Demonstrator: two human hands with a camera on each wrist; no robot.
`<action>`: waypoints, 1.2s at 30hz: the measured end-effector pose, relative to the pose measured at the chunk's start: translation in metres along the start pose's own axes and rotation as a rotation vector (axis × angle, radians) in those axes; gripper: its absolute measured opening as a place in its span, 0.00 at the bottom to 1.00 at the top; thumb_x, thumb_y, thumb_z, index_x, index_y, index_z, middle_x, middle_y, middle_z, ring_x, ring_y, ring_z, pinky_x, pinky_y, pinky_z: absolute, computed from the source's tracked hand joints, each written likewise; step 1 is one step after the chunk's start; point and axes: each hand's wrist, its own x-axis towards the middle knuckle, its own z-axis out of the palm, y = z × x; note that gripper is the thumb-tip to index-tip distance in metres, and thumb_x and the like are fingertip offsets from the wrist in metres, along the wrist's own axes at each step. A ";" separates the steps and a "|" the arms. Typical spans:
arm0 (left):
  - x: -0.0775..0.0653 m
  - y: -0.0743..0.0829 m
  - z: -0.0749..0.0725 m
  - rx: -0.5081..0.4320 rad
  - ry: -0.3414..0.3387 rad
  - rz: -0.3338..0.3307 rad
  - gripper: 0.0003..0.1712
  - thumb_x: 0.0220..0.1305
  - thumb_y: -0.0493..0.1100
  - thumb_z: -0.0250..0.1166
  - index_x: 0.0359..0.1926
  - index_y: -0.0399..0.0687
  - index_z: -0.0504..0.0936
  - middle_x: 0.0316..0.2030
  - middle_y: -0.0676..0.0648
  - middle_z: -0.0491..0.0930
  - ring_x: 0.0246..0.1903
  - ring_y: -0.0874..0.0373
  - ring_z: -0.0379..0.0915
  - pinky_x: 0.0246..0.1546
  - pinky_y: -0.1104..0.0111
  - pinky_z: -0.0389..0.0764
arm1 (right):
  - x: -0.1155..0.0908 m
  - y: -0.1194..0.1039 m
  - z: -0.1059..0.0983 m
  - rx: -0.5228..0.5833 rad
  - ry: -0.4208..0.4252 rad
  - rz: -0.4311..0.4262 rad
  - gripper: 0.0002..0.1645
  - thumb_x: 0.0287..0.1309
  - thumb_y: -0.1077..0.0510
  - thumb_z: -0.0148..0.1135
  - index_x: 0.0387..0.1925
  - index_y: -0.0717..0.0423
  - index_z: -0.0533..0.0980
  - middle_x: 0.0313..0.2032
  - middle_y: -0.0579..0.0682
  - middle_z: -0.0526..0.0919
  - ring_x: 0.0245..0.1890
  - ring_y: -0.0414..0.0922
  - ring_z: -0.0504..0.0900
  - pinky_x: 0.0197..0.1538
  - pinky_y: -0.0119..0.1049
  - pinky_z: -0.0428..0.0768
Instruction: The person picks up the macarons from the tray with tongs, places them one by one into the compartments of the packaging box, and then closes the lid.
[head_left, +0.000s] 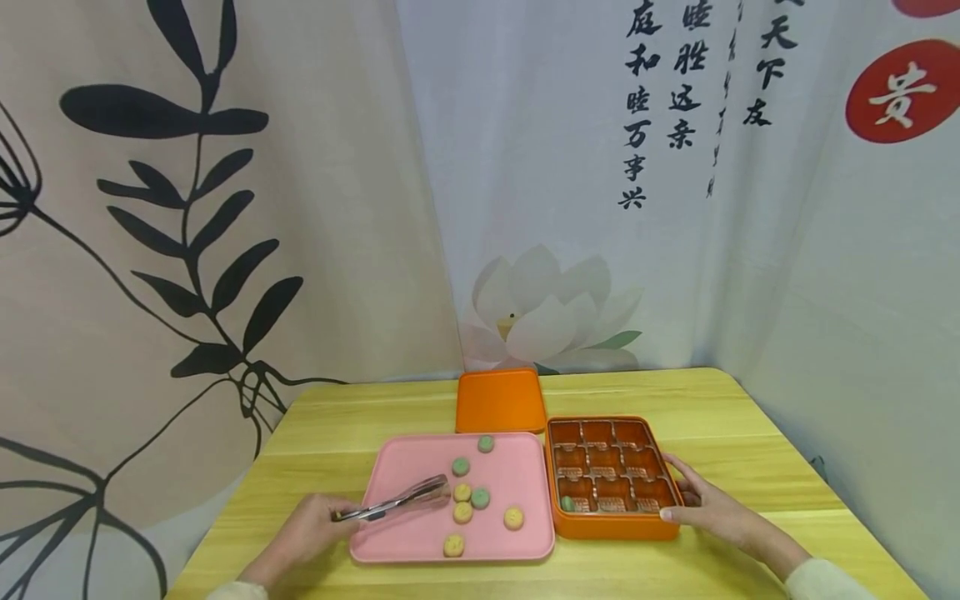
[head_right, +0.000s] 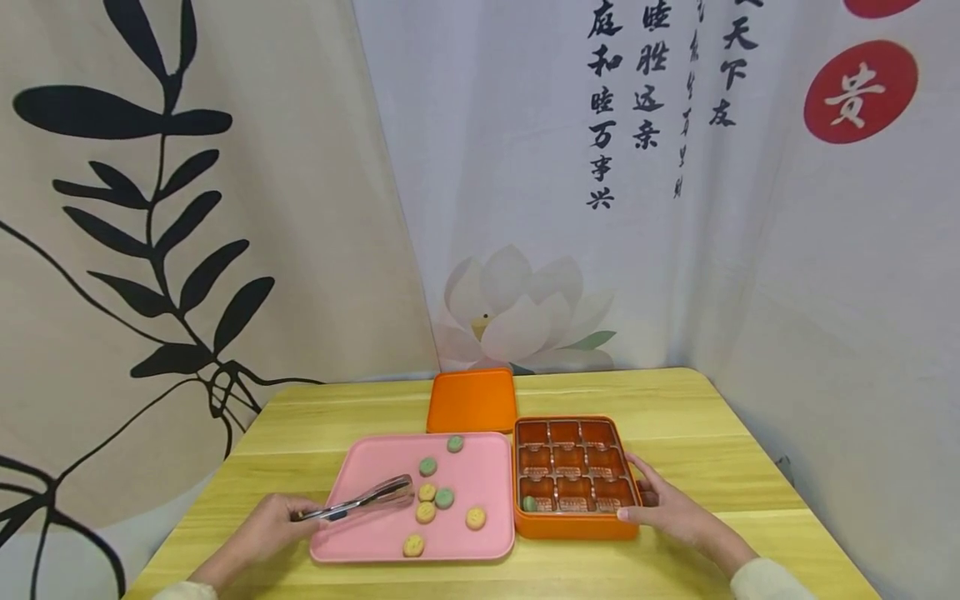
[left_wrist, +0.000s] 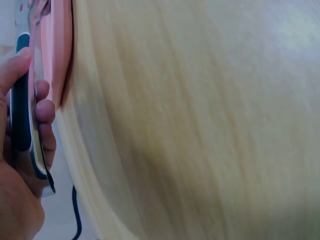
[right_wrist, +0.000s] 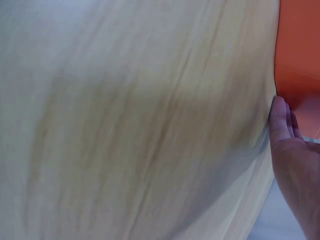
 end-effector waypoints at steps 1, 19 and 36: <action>0.000 0.001 0.000 0.005 -0.001 -0.006 0.08 0.56 0.47 0.74 0.36 0.50 0.90 0.24 0.57 0.79 0.22 0.66 0.66 0.21 0.72 0.69 | 0.000 0.000 0.000 0.002 0.000 0.002 0.55 0.69 0.54 0.59 0.78 0.52 0.31 0.64 0.73 0.61 0.61 0.65 0.68 0.59 0.68 0.65; 0.021 0.030 0.000 -0.001 0.021 -0.063 0.11 0.56 0.52 0.74 0.36 0.52 0.90 0.22 0.56 0.78 0.21 0.65 0.65 0.19 0.73 0.67 | 0.000 0.001 0.000 -0.004 0.007 0.007 0.55 0.69 0.53 0.60 0.78 0.51 0.32 0.64 0.72 0.61 0.63 0.67 0.66 0.59 0.68 0.64; 0.070 0.088 0.031 -0.041 -0.080 0.136 0.07 0.60 0.49 0.72 0.38 0.54 0.90 0.22 0.58 0.78 0.20 0.67 0.64 0.21 0.73 0.66 | 0.000 0.001 0.000 -0.004 0.009 -0.013 0.55 0.69 0.54 0.61 0.78 0.51 0.32 0.63 0.70 0.63 0.61 0.65 0.68 0.59 0.65 0.67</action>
